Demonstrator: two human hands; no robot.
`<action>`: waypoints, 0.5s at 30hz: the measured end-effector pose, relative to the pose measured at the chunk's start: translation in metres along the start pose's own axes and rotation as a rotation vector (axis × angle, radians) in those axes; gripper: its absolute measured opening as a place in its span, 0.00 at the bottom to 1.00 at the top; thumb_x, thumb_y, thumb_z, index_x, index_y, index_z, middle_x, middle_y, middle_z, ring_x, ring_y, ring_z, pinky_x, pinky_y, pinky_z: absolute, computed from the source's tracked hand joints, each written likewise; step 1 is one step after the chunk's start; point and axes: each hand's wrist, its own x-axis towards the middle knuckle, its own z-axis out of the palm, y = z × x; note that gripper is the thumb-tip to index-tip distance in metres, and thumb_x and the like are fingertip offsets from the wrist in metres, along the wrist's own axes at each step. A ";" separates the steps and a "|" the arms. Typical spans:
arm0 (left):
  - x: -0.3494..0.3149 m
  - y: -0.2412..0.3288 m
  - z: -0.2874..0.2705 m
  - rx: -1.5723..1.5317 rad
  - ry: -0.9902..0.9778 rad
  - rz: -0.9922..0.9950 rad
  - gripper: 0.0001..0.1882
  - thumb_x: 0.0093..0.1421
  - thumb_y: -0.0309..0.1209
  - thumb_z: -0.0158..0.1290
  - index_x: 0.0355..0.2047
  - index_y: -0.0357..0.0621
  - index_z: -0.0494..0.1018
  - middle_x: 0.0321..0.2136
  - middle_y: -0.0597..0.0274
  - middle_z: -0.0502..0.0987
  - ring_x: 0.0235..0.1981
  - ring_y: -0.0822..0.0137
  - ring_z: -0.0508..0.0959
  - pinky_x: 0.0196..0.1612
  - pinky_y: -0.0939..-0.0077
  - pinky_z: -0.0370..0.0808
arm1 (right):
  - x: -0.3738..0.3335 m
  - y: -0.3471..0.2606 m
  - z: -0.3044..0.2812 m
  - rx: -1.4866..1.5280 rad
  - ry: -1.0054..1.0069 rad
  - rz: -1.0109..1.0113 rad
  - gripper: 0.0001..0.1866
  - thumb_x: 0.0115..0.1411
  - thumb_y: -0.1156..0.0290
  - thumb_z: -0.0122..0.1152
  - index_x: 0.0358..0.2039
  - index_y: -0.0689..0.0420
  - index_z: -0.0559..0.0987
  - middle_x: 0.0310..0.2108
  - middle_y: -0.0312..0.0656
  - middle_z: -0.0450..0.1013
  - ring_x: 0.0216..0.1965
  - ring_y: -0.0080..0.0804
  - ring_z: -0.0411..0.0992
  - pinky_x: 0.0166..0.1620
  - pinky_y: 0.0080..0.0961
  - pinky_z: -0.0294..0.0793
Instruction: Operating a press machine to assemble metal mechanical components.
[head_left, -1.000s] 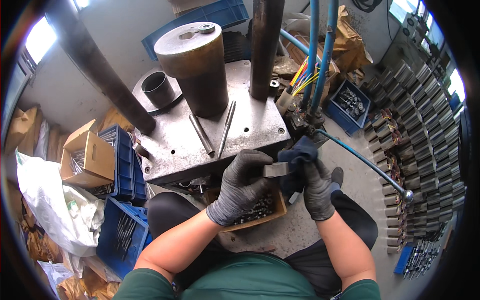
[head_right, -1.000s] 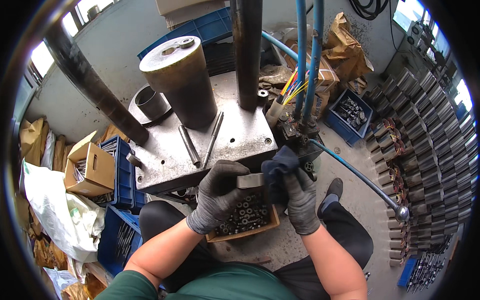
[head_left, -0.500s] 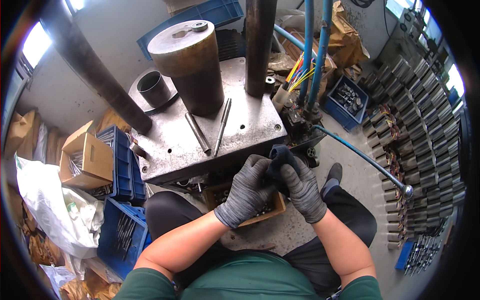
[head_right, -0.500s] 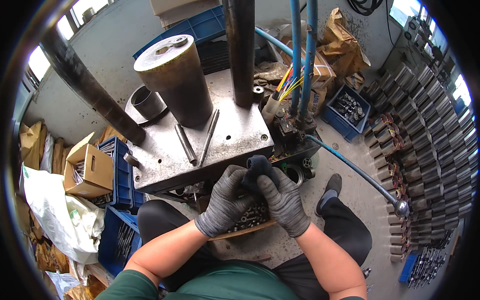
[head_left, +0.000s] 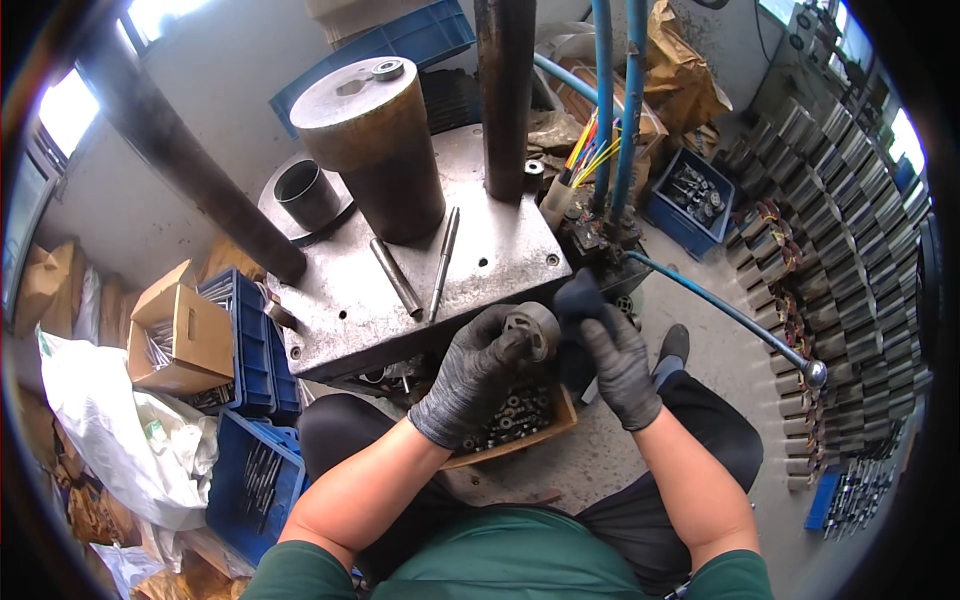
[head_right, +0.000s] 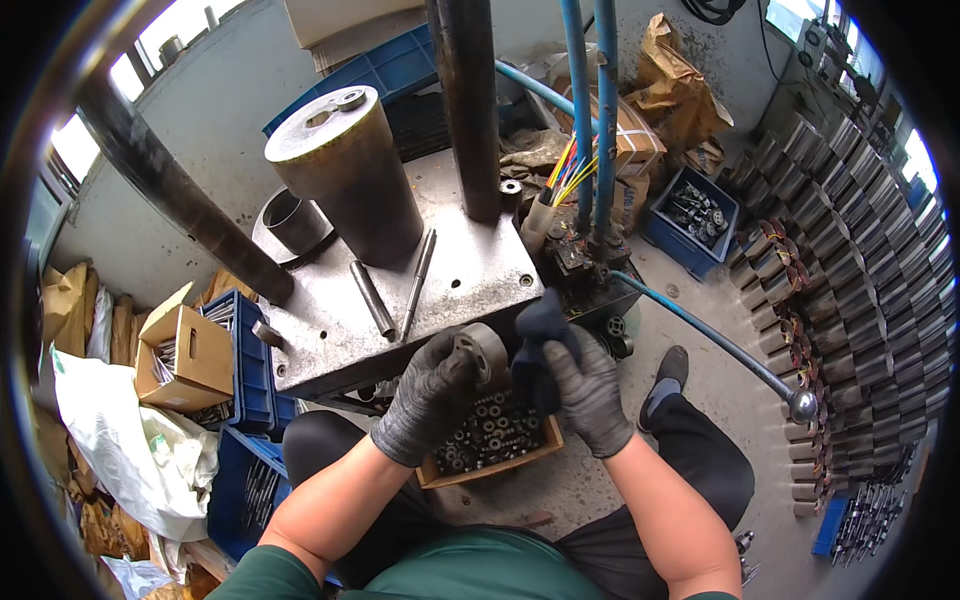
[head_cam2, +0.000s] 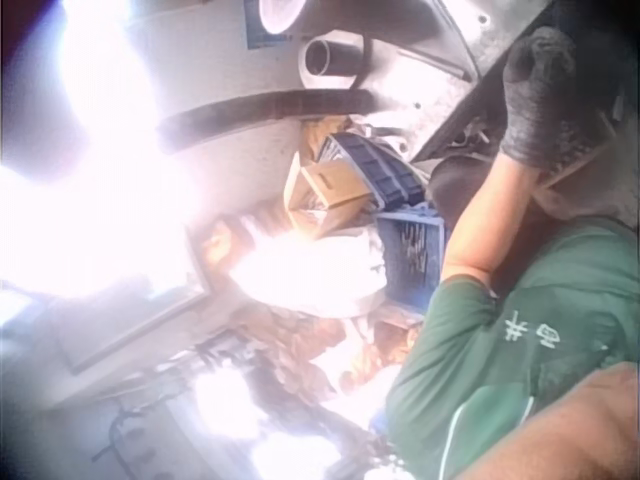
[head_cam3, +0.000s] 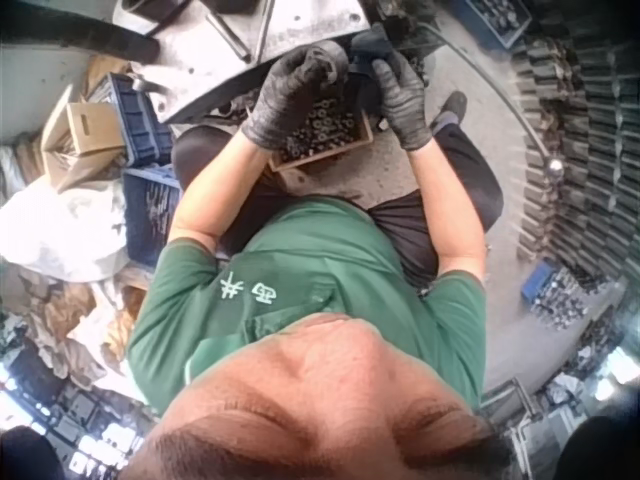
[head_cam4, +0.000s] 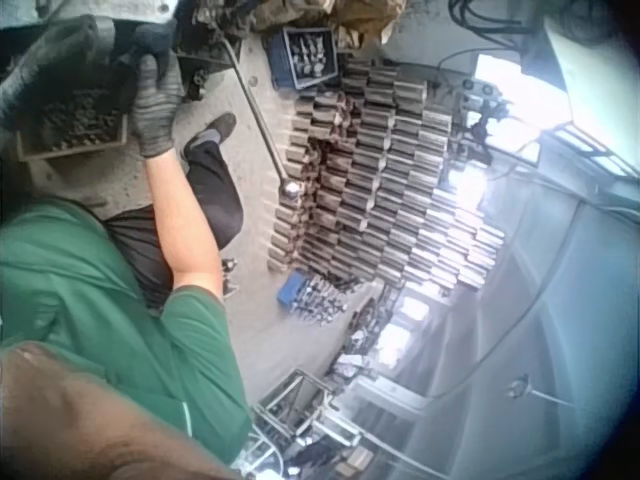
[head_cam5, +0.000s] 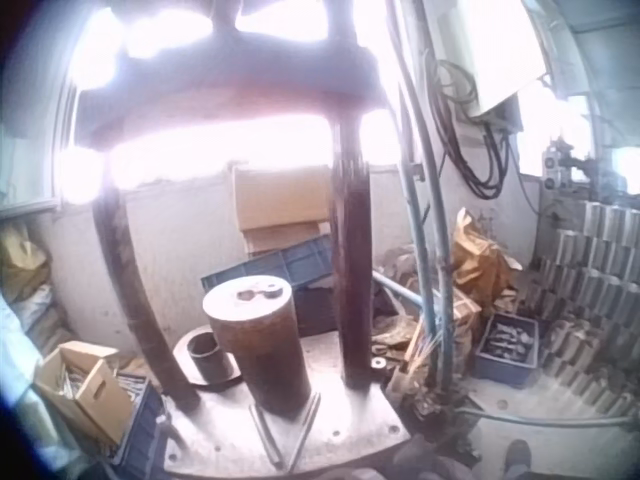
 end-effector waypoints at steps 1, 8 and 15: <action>0.000 0.000 0.001 -0.001 0.007 0.004 0.22 0.67 0.44 0.64 0.51 0.41 0.77 0.42 0.65 0.81 0.43 0.74 0.79 0.50 0.75 0.77 | -0.001 -0.005 -0.001 0.001 -0.008 0.002 0.21 0.75 0.59 0.60 0.60 0.58 0.77 0.51 0.39 0.79 0.48 0.28 0.78 0.56 0.27 0.76; -0.002 -0.051 0.009 -0.453 0.041 -0.414 0.13 0.75 0.33 0.51 0.57 0.46 0.74 0.42 0.69 0.76 0.43 0.73 0.77 0.50 0.79 0.76 | 0.001 0.000 0.013 -0.398 -0.262 -0.464 0.34 0.69 0.60 0.67 0.70 0.57 0.67 0.65 0.54 0.69 0.61 0.51 0.73 0.66 0.42 0.70; -0.007 -0.078 -0.003 -0.264 -0.095 -0.287 0.21 0.68 0.44 0.62 0.54 0.46 0.75 0.45 0.63 0.79 0.51 0.68 0.80 0.59 0.68 0.78 | -0.007 -0.017 0.028 0.167 -0.147 -0.176 0.24 0.73 0.57 0.61 0.59 0.63 0.76 0.52 0.48 0.80 0.54 0.38 0.78 0.61 0.35 0.75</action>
